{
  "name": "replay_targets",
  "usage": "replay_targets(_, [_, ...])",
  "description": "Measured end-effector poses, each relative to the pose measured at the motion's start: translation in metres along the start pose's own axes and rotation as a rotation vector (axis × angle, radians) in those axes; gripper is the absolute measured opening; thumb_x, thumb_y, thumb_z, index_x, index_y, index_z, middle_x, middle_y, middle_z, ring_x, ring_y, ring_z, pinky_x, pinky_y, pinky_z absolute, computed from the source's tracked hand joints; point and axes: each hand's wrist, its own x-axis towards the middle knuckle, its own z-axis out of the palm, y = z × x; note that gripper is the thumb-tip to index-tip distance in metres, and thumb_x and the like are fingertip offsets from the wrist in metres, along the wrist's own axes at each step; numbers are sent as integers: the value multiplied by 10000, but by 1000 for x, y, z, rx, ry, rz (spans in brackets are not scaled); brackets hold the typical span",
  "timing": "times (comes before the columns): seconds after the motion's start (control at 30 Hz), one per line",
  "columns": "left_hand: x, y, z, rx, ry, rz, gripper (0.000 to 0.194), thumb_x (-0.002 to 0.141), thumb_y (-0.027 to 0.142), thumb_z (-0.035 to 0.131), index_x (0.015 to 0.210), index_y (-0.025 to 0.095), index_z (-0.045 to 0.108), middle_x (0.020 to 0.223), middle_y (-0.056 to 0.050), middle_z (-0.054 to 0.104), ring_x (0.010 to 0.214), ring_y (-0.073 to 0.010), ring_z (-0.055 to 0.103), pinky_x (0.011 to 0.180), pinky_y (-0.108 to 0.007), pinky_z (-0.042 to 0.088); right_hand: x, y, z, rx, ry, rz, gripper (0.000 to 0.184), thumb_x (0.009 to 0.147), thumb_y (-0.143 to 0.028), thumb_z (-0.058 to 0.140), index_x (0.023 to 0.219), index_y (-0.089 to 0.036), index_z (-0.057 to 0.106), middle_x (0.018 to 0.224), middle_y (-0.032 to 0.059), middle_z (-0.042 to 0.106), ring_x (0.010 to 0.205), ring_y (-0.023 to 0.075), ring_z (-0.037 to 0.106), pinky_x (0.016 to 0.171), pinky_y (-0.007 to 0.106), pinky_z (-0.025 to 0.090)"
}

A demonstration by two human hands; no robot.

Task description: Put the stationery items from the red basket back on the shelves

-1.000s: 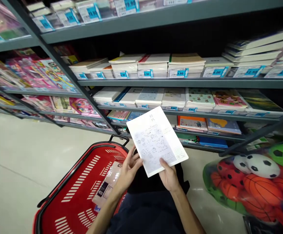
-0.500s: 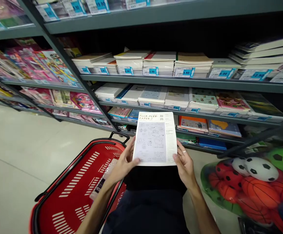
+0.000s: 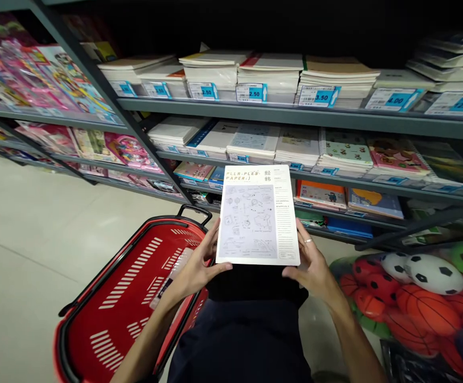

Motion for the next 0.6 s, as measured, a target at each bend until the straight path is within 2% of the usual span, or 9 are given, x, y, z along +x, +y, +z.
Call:
replay_targets(0.07, [7, 3, -9, 28, -1, 23, 1145, 871, 334, 898, 1759, 353, 174, 1775, -141, 296, 1539, -364, 492, 1244, -473, 469, 9, -5, -4, -126, -29, -32, 1290, 777, -328, 971, 1760, -341, 137, 1747, 98, 378, 1591, 349, 426, 1311, 586, 352])
replay_targets(0.2, [43, 12, -32, 56, -22, 162, 1127, 850, 294, 916, 1744, 380, 235, 1771, -118, 310, 1574, -364, 439, 1242, -491, 482, 49, -16, -7, -242, -35, -122, 1200, 843, -326, 916, 1762, -351, 144, 1738, 90, 400, 1591, 337, 428, 1309, 580, 380])
replay_targets(0.3, [87, 19, -50, 59, -53, 244, 1114, 839, 317, 924, 1732, 404, 263, 1768, -105, 327, 1577, -372, 434, 1227, -521, 505, 93, -23, -8, -228, -56, -165, 1174, 878, -395, 881, 1763, -376, 111, 1757, 59, 368, 1620, 324, 378, 1317, 566, 387])
replay_targets(0.43, [154, 27, -78, 71, -97, 305, 1099, 804, 391, 945, 1714, 332, 330, 1755, -141, 354, 1573, -398, 435, 1248, -581, 472, 160, -28, -13, -233, -48, -206, 1200, 830, -527, 896, 1761, -353, 158, 1759, 62, 362, 1630, 349, 350, 1326, 593, 369])
replay_targets(0.5, [187, 32, -92, 90, -122, 337, 1084, 791, 426, 948, 1697, 292, 368, 1734, -159, 392, 1576, -392, 431, 1283, -592, 421, 191, -31, -17, -261, -31, -230, 1201, 781, -586, 914, 1743, -325, 245, 1732, 76, 412, 1605, 364, 390, 1313, 596, 392])
replay_targets(0.6, [233, 42, -109, 156, -160, 380, 1091, 762, 481, 955, 1675, 254, 403, 1688, -175, 466, 1569, -382, 445, 1310, -590, 375, 232, -39, -25, -342, -4, -242, 1122, 747, -620, 915, 1679, -271, 396, 1622, 108, 557, 1488, 372, 540, 1243, 579, 486])
